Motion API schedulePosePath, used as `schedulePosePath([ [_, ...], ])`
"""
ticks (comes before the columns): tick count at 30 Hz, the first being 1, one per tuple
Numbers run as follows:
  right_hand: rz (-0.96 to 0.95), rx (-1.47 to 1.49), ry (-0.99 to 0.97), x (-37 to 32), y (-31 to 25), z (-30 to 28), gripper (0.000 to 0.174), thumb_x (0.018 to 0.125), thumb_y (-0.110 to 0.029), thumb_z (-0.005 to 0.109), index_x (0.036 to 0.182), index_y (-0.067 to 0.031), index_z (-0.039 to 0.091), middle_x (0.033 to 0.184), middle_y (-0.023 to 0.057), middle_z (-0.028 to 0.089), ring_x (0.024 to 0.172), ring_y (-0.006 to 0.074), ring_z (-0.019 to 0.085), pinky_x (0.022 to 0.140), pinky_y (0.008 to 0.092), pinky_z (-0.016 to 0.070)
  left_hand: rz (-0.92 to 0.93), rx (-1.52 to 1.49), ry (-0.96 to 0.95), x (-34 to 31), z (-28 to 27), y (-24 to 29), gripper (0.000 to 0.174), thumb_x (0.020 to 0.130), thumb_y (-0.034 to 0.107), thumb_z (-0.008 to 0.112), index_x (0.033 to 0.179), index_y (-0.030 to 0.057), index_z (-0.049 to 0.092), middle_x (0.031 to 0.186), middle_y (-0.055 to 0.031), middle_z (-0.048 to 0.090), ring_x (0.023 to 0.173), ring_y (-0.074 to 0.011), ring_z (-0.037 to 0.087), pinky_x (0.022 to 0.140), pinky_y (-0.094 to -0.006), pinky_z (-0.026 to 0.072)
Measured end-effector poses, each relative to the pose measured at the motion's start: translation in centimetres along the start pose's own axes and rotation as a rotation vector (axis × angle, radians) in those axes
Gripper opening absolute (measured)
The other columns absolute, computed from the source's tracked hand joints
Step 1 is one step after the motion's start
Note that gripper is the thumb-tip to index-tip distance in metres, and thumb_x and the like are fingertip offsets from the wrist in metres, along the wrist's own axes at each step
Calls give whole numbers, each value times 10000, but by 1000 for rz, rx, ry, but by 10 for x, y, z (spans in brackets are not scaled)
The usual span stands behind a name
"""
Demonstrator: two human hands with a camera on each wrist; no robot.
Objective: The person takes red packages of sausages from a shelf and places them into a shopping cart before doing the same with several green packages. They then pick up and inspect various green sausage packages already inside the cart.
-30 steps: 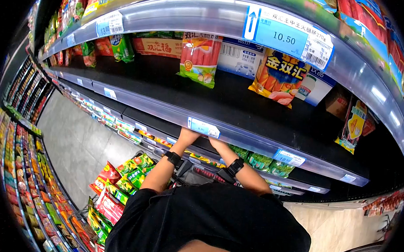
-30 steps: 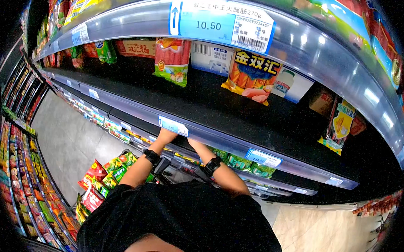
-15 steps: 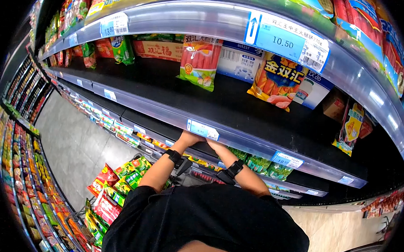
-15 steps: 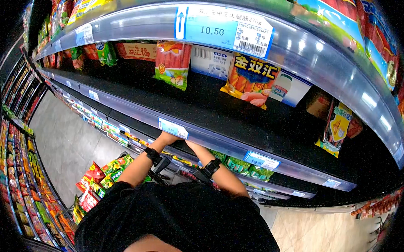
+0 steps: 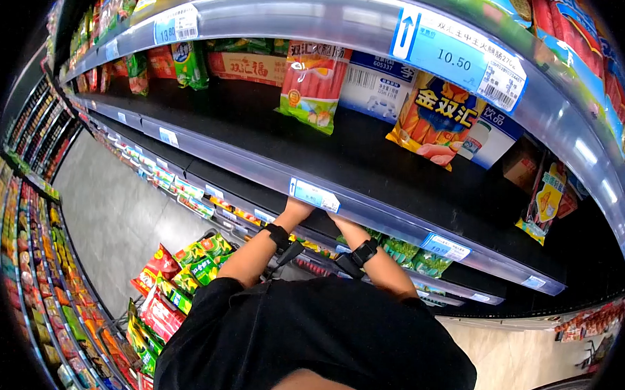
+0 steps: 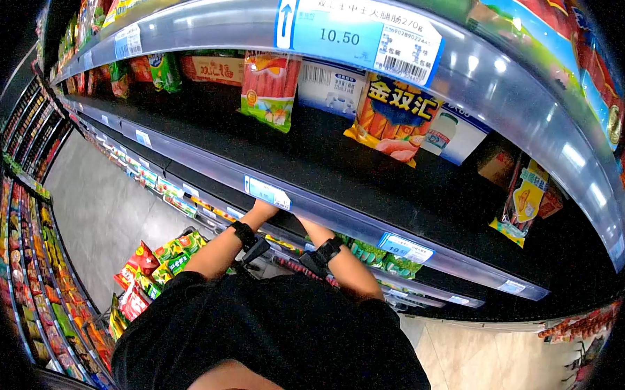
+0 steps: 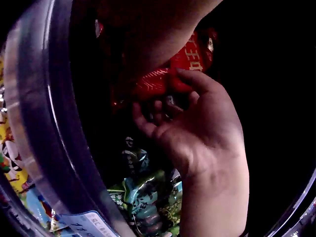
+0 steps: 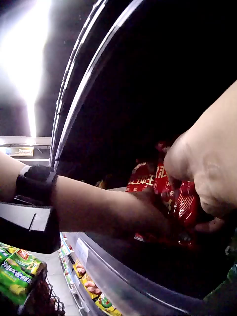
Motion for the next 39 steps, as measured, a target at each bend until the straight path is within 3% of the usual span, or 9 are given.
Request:
schedulePosePath([
  [4, -38, -3, 35, 1, 4, 1, 470, 919, -350, 446, 1285, -55, 440, 1352, 171, 403, 1238, 289, 379, 1043, 394, 278, 25, -18, 22, 1, -2, 2, 341, 784, 255, 610, 1067, 65, 589, 1113, -146, 583, 1064, -312, 523, 914, -390, 401],
  [9, -201, -519, 148, -32, -81, -18, 385, 915, -303, 428, 1160, -21, 522, 1178, 182, 549, 1114, 285, 498, 954, 407, 375, 69, 20, 35, 1, -18, 21, 314, 781, 213, 599, 1050, 51, 589, 1097, -154, 589, 1055, -314, 527, 904, -390, 404],
  [15, -176, -421, 191, -68, -117, -31, 381, 846, -185, 565, 1178, -15, 491, 1078, 185, 575, 974, 274, 585, 816, 350, 480, 129, -228, 117, -17, -51, 37, 395, 661, 119, 700, 1034, 39, 597, 1075, -150, 599, 1020, -343, 543, 920, -400, 406],
  [19, -161, -340, 216, -85, -119, -22, 574, 773, -111, 642, 1266, 19, 377, 1129, 193, 518, 957, 259, 578, 740, 324, 522, -39, -157, 220, -43, -74, 24, 803, 619, 127, 747, 1264, -84, 319, 1164, -281, 466, 1102, -429, 441, 951, -426, 374],
  [20, -150, -172, 205, -94, -147, -21, 492, 751, -131, 644, 1164, 56, 453, 1092, 247, 548, 985, 358, 553, 813, 405, 463, -40, -196, 257, -51, -83, 27, 844, 632, 132, 744, 1290, -102, 270, 1186, -286, 455, 1121, -429, 432, 962, -419, 366],
  [22, -159, -101, 173, -104, -152, -8, 636, 734, -82, 650, 1278, 50, 348, 1171, 222, 501, 964, 293, 561, 774, 365, 489, -88, -310, 260, -74, -105, 36, 916, 696, 213, 739, 1357, -103, 190, 1291, -306, 385, 1214, -412, 381, 1017, -386, 316],
  [24, -152, -73, 105, -115, -144, 11, 777, 735, -73, 650, 1376, 3, 217, 1231, 216, 445, 931, 250, 563, 741, 326, 503, -134, -274, 281, -103, -118, 39, 832, 768, 232, 683, 1352, -110, 198, 1322, -304, 362, 1249, -381, 364, 1040, -379, 295],
  [28, -93, 94, -62, -157, -157, 53, 731, 777, 16, 575, 1397, -66, 196, 1244, 194, 444, 914, 179, 545, 747, 287, 489, -242, -284, 322, -186, -151, 44, 640, 853, 183, 577, 1341, -80, 258, 1325, -272, 383, 1242, -350, 389, 1037, -381, 302],
  [39, -163, 237, -545, -332, -217, 194, 474, 849, -10, 532, 1291, -18, 361, 1113, 103, 519, 842, 113, 515, 736, 234, 444, -568, -109, 818, -486, -285, 105, 291, 852, 156, 547, 1098, 1, 538, 1053, -172, 562, 1010, -324, 539, 848, -377, 427],
])
Point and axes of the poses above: each hand's wrist, its own x-axis towards the middle knuckle, its own z-axis out of the palm, y = z × x, the point moved 8 cm from there along x, towards the middle knuckle
